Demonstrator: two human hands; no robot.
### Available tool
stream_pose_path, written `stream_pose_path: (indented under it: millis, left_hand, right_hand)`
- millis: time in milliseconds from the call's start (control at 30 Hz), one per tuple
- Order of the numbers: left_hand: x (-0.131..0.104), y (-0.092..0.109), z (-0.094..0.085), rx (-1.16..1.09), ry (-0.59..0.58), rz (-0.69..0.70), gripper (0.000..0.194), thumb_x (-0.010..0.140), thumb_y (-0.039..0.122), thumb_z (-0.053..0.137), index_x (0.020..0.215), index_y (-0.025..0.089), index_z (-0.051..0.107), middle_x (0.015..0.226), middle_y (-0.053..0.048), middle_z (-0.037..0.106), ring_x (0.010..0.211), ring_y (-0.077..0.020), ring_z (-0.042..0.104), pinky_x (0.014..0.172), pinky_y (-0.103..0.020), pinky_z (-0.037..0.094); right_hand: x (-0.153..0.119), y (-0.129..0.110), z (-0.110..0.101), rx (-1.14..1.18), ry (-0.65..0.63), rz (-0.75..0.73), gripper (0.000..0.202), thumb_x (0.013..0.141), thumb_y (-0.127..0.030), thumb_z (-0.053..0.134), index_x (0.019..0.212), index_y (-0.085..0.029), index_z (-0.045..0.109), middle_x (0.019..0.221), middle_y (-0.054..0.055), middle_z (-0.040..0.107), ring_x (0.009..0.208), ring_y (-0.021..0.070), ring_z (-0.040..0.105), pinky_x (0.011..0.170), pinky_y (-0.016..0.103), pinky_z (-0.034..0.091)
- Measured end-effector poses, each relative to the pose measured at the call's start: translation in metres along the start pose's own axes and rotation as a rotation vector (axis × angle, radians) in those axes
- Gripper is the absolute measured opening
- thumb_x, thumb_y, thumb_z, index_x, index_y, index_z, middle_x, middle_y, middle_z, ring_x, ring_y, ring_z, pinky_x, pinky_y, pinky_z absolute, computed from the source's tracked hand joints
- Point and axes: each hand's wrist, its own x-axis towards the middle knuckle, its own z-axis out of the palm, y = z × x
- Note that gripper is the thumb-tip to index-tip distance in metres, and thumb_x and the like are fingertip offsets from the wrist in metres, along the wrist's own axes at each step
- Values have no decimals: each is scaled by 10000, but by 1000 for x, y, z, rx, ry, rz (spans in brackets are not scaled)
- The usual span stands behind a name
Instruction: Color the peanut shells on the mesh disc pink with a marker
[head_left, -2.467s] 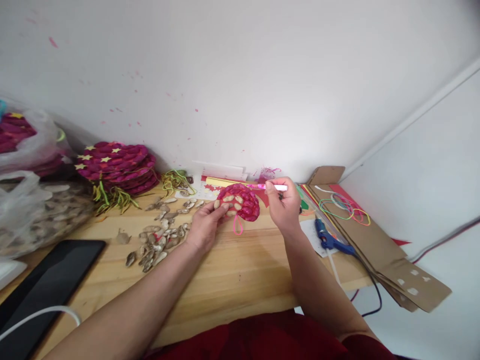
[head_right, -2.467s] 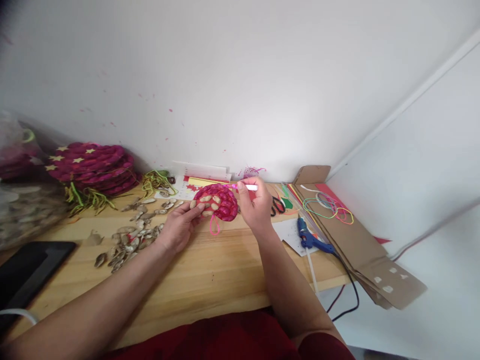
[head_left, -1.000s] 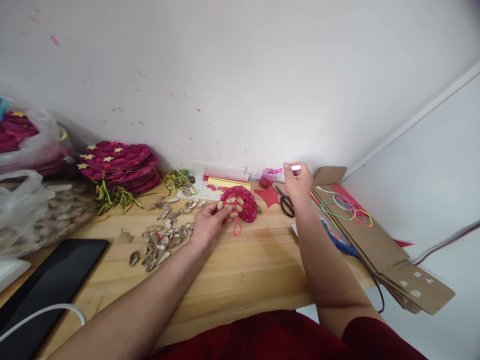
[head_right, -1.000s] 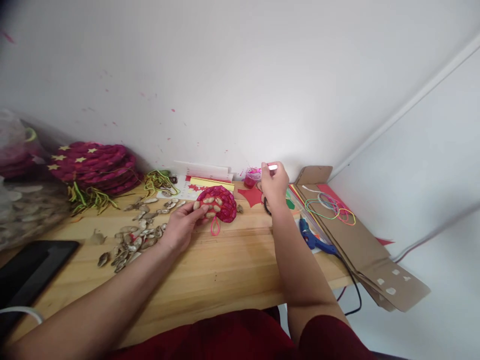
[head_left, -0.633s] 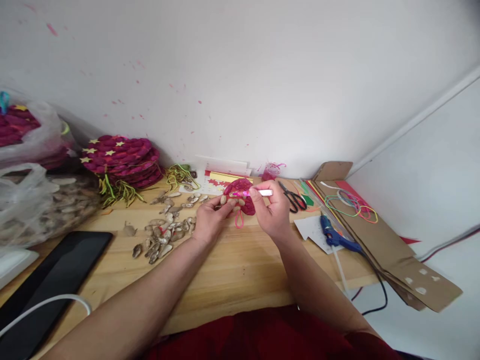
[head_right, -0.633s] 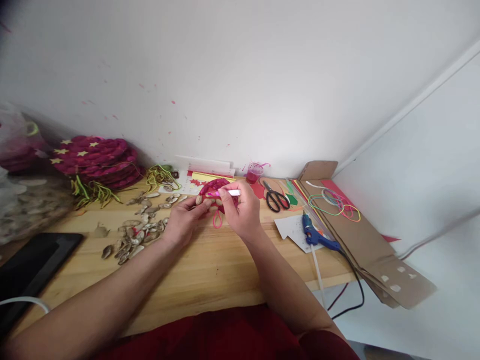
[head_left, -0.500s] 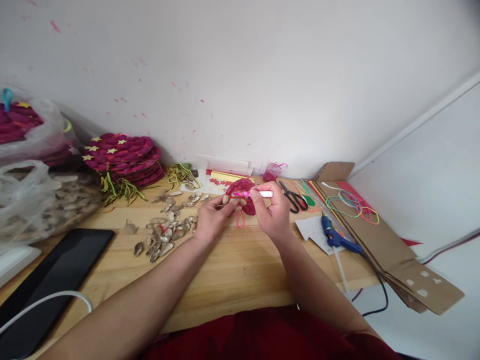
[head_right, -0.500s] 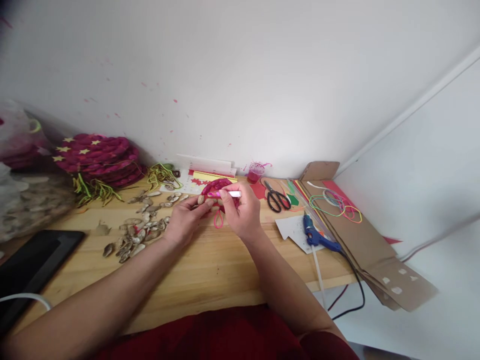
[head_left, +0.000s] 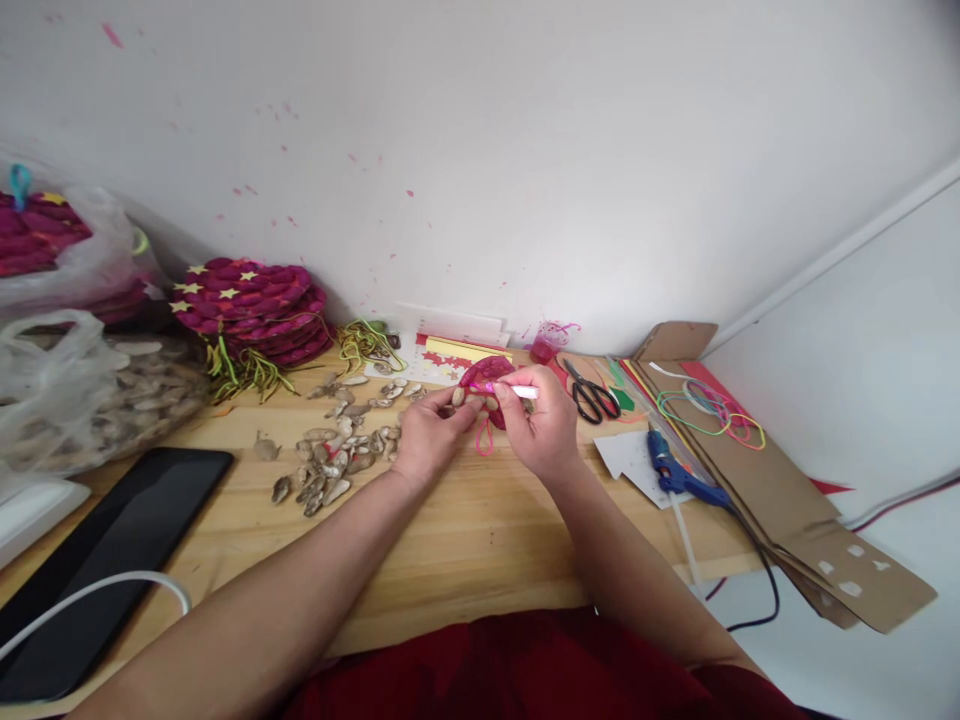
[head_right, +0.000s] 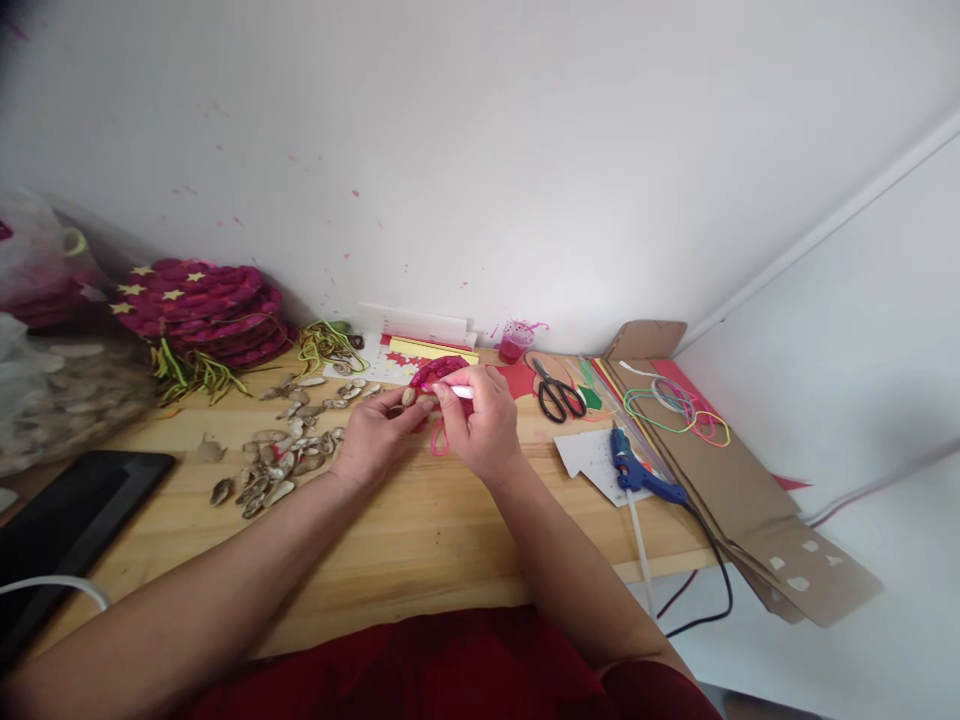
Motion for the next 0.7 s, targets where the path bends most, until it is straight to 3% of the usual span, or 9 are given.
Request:
stream_pose_path:
  millis: [333,700]
  left_hand:
    - [0,2,1,5,17,7,357,751,509,814,751,163,726,645,27,572,586,-114,461,548,-227,334]
    - [0,0,1,-3,3,1,368,744,507,831,836,154,778,687,10,637,595,-119,484,551,-229,353]
  right_hand:
    - [-1,0,-3,-41,-24,-25,94,991,-261,633,903,-234,621,821,27,715,788,198,659,744,357,523]
    - [0,0,-3,-3,-23,-10,64,994,-255,637,935,-229,638,862,32,735,809,196,672,754,353,526]
